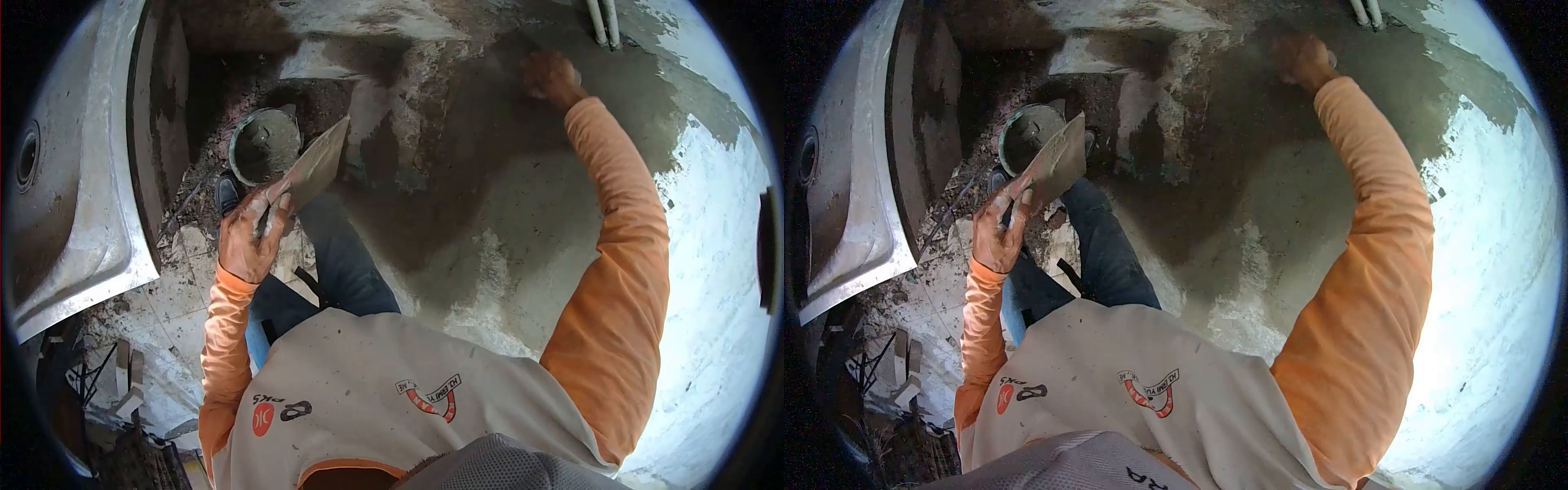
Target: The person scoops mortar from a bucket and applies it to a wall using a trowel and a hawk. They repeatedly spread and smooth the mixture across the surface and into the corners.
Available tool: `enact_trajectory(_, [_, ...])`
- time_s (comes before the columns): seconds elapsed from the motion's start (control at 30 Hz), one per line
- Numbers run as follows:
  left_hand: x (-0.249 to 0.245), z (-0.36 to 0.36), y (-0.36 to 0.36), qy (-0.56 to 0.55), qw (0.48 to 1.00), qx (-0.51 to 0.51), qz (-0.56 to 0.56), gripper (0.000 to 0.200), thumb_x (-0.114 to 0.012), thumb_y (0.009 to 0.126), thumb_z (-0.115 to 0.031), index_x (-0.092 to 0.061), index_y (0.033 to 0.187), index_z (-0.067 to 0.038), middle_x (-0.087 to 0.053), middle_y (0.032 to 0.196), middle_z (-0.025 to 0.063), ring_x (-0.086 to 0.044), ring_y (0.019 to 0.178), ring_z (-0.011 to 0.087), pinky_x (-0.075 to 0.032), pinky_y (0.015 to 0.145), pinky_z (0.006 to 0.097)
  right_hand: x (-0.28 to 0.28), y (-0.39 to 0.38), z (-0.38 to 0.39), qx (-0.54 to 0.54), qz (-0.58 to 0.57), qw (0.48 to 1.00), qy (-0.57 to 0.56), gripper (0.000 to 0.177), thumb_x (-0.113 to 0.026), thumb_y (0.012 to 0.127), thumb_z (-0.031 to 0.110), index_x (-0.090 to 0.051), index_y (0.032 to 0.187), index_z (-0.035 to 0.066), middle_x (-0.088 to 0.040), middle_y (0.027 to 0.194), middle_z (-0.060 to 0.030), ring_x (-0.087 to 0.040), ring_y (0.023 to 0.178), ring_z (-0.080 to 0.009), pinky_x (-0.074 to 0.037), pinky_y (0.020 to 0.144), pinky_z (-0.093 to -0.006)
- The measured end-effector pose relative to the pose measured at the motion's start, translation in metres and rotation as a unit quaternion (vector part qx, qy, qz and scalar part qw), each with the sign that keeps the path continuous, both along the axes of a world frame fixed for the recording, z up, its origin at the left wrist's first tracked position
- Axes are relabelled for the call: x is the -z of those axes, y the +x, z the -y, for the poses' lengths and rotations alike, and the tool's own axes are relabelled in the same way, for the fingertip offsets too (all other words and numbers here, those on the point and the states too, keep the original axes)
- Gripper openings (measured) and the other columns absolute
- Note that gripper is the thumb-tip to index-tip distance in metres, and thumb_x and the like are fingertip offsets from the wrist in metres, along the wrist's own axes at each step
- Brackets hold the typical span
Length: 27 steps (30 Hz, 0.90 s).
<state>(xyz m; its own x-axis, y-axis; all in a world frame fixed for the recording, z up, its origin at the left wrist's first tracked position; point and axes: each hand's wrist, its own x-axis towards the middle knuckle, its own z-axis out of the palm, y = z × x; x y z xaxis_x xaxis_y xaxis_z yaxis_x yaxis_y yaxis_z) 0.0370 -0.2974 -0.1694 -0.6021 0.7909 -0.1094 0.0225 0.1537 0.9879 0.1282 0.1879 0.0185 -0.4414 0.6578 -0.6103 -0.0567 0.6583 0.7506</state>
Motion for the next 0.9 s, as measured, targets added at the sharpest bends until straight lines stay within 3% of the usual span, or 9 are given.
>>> enact_trajectory(0.07, [-0.005,0.0,-0.002,-0.005,1.0,0.007,-0.015,0.026,-0.064,0.095,-0.011,-0.068,0.119,-0.001,-0.07,0.111,0.0232,-0.069,0.101,0.0406,-0.054,0.09,0.0403,0.013,0.062,-0.015,-0.198,0.07,0.977,-0.039,0.026,-0.058,0.096,0.028,-0.074,0.112,0.015,-0.073,0.11,-0.0106,-0.07,0.107,-0.0339,-0.06,0.081,-0.0481])
enact_trajectory(0.13, [-0.009,0.001,-0.005,-0.009,1.0,0.011,-0.008,0.026,-0.064,0.095,-0.011,-0.068,0.119,-0.001,-0.07,0.111,0.023,-0.07,0.101,0.04,-0.054,0.09,0.0402,0.012,0.073,0.001,0.007,0.163,0.984,-0.075,0.03,-0.06,0.094,0.031,-0.072,0.117,0.016,-0.071,0.117,-0.008,-0.068,0.113,-0.0319,-0.059,0.086,-0.0483])
enact_trajectory(0.33, [-0.018,-0.002,-0.013,0.007,1.0,-0.002,-0.006,0.026,-0.063,0.096,-0.012,-0.068,0.118,0.0,-0.071,0.108,0.0225,-0.07,0.1,0.0388,-0.054,0.089,0.0399,-0.049,0.05,0.075,0.07,0.145,0.984,-0.071,0.036,-0.06,0.095,0.039,-0.072,0.112,0.009,-0.074,0.108,-0.015,-0.07,0.105,-0.0382,-0.057,0.089,-0.0492])
enact_trajectory(0.37, [-0.019,-0.003,-0.013,0.001,1.0,-0.006,0.004,0.026,-0.063,0.096,-0.013,-0.068,0.117,0.0,-0.071,0.108,0.0225,-0.07,0.1,0.0387,-0.054,0.09,0.0398,-0.061,0.04,0.071,0.069,0.145,0.985,-0.067,0.036,-0.06,0.095,0.039,-0.072,0.112,0.009,-0.074,0.108,-0.015,-0.07,0.105,-0.0382,-0.057,0.089,-0.0492])
enact_trajectory(0.43, [-0.015,-0.006,-0.013,0.005,1.0,-0.008,0.0,0.026,-0.063,0.097,-0.014,-0.068,0.117,0.001,-0.071,0.108,0.0227,-0.07,0.1,0.0389,-0.053,0.09,0.0397,-0.081,0.019,0.052,0.065,0.029,0.997,0.016,0.038,-0.06,0.095,0.039,-0.072,0.11,0.007,-0.074,0.104,-0.0181,-0.071,0.1,-0.0382,-0.057,0.088,-0.0473])
enact_trajectory(0.5, [-0.015,-0.01,-0.012,0.004,1.0,-0.005,-0.002,0.026,-0.063,0.097,-0.015,-0.068,0.117,0.001,-0.071,0.108,0.023,-0.07,0.1,0.0391,-0.053,0.091,0.0396,-0.098,0.002,0.023,0.005,0.0,0.998,0.057,0.025,-0.056,0.098,0.026,-0.073,0.111,0.011,-0.075,0.108,-0.0136,-0.073,0.101,-0.0334,-0.06,0.086,-0.0442])
enact_trajectory(0.67, [-0.019,-0.021,-0.01,-0.003,1.0,0.014,-0.017,0.027,-0.063,0.098,-0.017,-0.068,0.117,0.002,-0.071,0.109,0.0238,-0.07,0.101,0.0398,-0.053,0.092,0.0402,-0.122,0.013,-0.08,-0.159,-0.096,0.982,0.033,0.021,-0.056,0.098,0.02,-0.071,0.11,0.011,-0.074,0.098,-0.0134,-0.073,0.092,-0.0339,-0.059,0.083,-0.0451])
enact_trajectory(0.8, [-0.018,-0.027,-0.009,0.014,1.0,0.016,-0.003,0.027,-0.064,0.097,-0.016,-0.068,0.117,0.002,-0.071,0.11,0.0233,-0.07,0.102,0.0395,-0.053,0.092,0.0407,-0.139,0.029,-0.053,-0.165,-0.078,0.983,0.024,0.021,-0.059,0.097,0.021,-0.069,0.113,0.012,-0.074,0.106,-0.012,-0.071,0.099,-0.0318,-0.056,0.089,-0.0433])
enact_trajectory(0.9, [-0.023,-0.03,-0.014,0.008,1.0,0.028,0.0,0.028,-0.065,0.096,-0.016,-0.067,0.118,0.002,-0.071,0.111,0.023,-0.07,0.102,0.0393,-0.053,0.092,0.0407,-0.132,0.025,0.015,-0.001,0.063,0.997,0.041,0.025,-0.061,0.096,0.025,-0.068,0.115,0.012,-0.071,0.114,-0.0121,-0.069,0.107,-0.0323,-0.054,0.094,-0.0423])
